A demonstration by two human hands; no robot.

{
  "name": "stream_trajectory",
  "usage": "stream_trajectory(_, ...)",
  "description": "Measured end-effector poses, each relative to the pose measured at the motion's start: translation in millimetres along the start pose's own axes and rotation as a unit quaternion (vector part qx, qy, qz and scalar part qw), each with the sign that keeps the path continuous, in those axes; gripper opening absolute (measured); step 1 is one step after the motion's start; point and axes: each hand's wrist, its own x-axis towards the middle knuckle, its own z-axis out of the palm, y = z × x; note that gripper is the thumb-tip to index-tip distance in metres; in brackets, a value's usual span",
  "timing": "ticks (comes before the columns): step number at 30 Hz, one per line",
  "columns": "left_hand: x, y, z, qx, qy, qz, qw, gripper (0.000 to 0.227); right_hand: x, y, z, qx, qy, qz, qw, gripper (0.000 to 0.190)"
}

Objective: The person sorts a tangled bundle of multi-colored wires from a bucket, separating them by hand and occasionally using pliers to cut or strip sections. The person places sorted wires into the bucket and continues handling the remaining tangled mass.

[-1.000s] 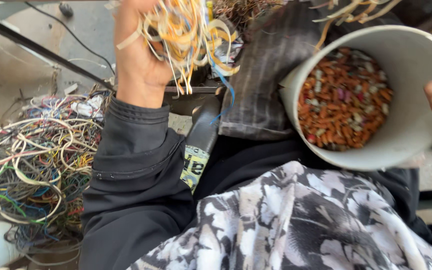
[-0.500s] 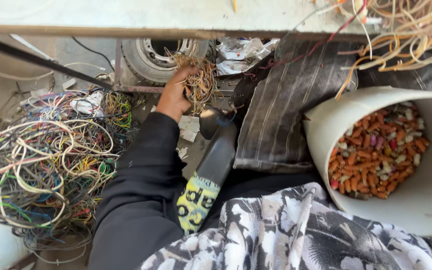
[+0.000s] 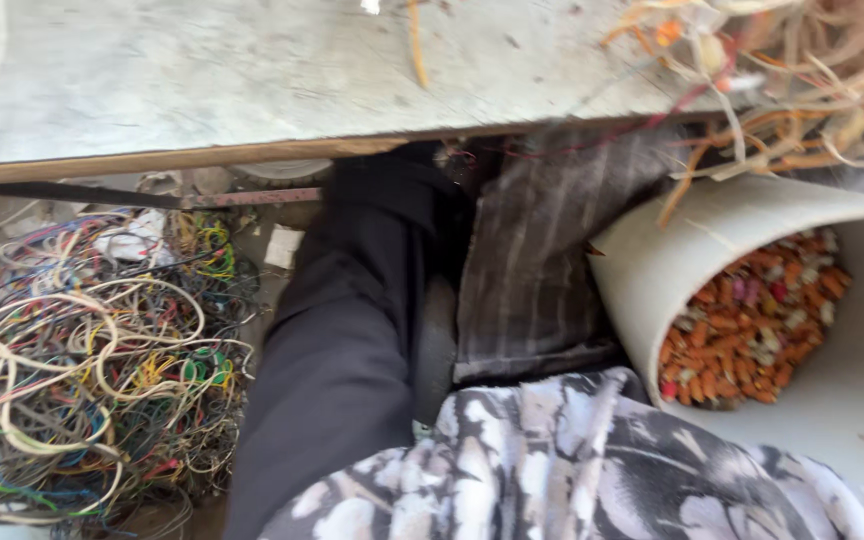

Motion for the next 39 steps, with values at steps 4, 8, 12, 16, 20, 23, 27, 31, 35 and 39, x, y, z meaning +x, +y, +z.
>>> stream_trajectory(4,-4.2,31.8,1.4,0.117,-0.040,0.083,0.989,0.040,-33.4,-14.5,-22.5,-0.013,0.010,-0.056,0.998,0.040)
stream_trajectory(8,-38.9,71.0,-21.5,0.026,-0.094,0.202,0.974,0.042,-60.4,-58.2,-21.1,-0.116,0.044,-0.160,0.979,0.041)
stream_trajectory(12,-103.8,115.9,-58.3,-0.220,-0.215,0.271,0.912,0.042,-87.0,-100.0,-11.7,-0.127,0.024,-0.366,0.922,0.047)
stream_trajectory(16,-174.0,167.2,-106.2,-0.225,-0.279,0.292,0.887,0.039,-93.6,-104.8,-18.9,-0.277,0.093,-0.488,0.822,0.052)
stream_trajectory(20,-231.3,209.5,-147.6,0.001,-0.176,0.404,0.898,0.037,-90.7,-82.4,-35.8,-0.237,0.085,-0.519,0.817,0.048)
stream_trajectory(23,-264.6,237.2,-163.1,0.061,-0.156,0.434,0.885,0.036,-88.2,-62.7,-49.9,-0.181,0.069,-0.472,0.860,0.032)
stream_trajectory(27,-302.7,267.1,-175.6,0.076,-0.158,0.483,0.858,0.037,-95.3,-42.6,-65.6,-0.318,0.098,-0.419,0.845,0.022)
stream_trajectory(31,-338.2,297.8,-187.0,0.071,-0.155,0.524,0.835,0.036,-75.2,-27.0,-48.5,-0.442,0.047,-0.282,0.850,0.027)
stream_trajectory(35,-374.4,321.6,-192.4,0.048,-0.152,0.558,0.814,0.035,-44.4,2.2,-19.9,-0.461,0.051,-0.309,0.831,0.031)
stream_trajectory(39,-394.9,340.9,-173.4,0.028,-0.153,0.628,0.762,0.033,-32.4,6.5,-25.8,-0.417,0.076,-0.378,0.823,0.034)
